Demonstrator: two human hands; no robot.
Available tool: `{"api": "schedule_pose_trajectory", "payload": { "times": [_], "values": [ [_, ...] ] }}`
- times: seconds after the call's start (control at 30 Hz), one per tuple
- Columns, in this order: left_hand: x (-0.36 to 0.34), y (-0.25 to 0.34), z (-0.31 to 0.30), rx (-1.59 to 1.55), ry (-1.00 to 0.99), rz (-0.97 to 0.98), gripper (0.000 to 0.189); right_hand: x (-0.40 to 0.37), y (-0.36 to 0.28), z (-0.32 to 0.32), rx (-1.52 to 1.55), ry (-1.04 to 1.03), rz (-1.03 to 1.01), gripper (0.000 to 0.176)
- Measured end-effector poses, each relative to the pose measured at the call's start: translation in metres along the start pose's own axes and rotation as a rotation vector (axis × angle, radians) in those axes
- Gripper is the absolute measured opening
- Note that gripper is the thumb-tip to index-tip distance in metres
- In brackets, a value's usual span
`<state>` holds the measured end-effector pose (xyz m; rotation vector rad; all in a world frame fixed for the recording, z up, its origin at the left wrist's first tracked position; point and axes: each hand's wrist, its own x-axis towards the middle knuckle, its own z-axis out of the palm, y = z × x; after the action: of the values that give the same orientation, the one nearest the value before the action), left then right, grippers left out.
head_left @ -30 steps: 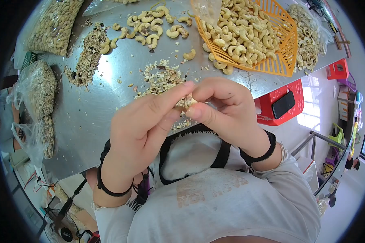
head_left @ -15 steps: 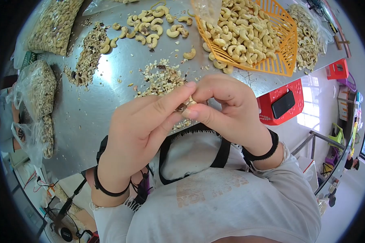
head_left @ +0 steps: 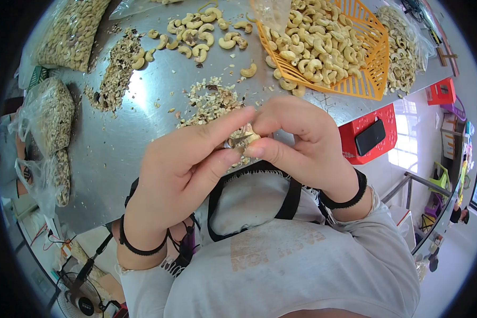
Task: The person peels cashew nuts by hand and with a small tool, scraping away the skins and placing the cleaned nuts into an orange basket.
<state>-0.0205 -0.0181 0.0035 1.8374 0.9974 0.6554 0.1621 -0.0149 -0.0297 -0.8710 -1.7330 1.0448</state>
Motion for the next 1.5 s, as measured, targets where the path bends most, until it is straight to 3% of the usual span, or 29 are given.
{"api": "schedule_pose_trajectory", "payload": {
  "times": [0.13, 0.2, 0.3, 0.43, 0.53, 0.6, 0.7, 0.97, 1.03, 1.2, 1.27, 1.33, 1.5],
  "values": [
    [0.001, 0.001, -0.006, 0.127, -0.081, 0.027, 0.033, 0.0, 0.001, -0.003, -0.014, -0.052, -0.039, 0.014],
    [0.002, -0.003, -0.003, 0.105, -0.022, 0.139, 0.038, 0.0, 0.0, -0.003, -0.014, -0.055, -0.037, 0.015],
    [0.0, 0.003, -0.004, 0.151, -0.041, 0.079, 0.03, -0.001, -0.001, -0.003, -0.01, -0.062, -0.029, 0.015],
    [0.001, -0.002, 0.0, 0.173, 0.042, 0.154, 0.036, 0.0, -0.001, -0.003, -0.001, -0.061, -0.028, 0.014],
    [-0.001, -0.002, -0.001, 0.089, 0.03, 0.093, 0.034, 0.0, -0.001, -0.004, 0.011, -0.071, -0.023, 0.013],
    [-0.003, -0.001, 0.0, -0.121, 0.05, -0.094, 0.032, 0.0, 0.0, -0.004, 0.015, -0.073, -0.008, 0.012],
    [-0.001, -0.006, 0.004, -0.141, 0.089, 0.003, 0.032, -0.001, 0.001, -0.004, 0.032, -0.076, 0.016, 0.011],
    [0.001, 0.001, 0.004, -0.144, 0.021, -0.055, 0.032, -0.005, 0.003, 0.001, 0.147, -0.061, 0.087, 0.011],
    [0.001, 0.003, 0.003, -0.18, -0.003, -0.114, 0.031, -0.008, 0.002, 0.004, 0.487, -0.011, 0.26, 0.013],
    [0.0, 0.004, 0.004, -0.193, 0.108, -0.235, 0.032, -0.006, -0.002, -0.013, 0.485, 0.086, 0.304, 0.016],
    [-0.003, 0.002, 0.004, -0.169, 0.112, -0.195, 0.031, -0.008, -0.007, -0.029, 0.473, 0.162, 0.315, 0.016],
    [-0.004, 0.0, 0.002, -0.138, 0.165, -0.245, 0.03, -0.008, -0.012, -0.046, 0.421, 0.398, 0.25, 0.016],
    [-0.002, -0.001, 0.003, -0.176, 0.2, -0.296, 0.029, -0.014, -0.002, -0.111, 0.219, 0.705, 0.139, 0.018]
  ]
}}
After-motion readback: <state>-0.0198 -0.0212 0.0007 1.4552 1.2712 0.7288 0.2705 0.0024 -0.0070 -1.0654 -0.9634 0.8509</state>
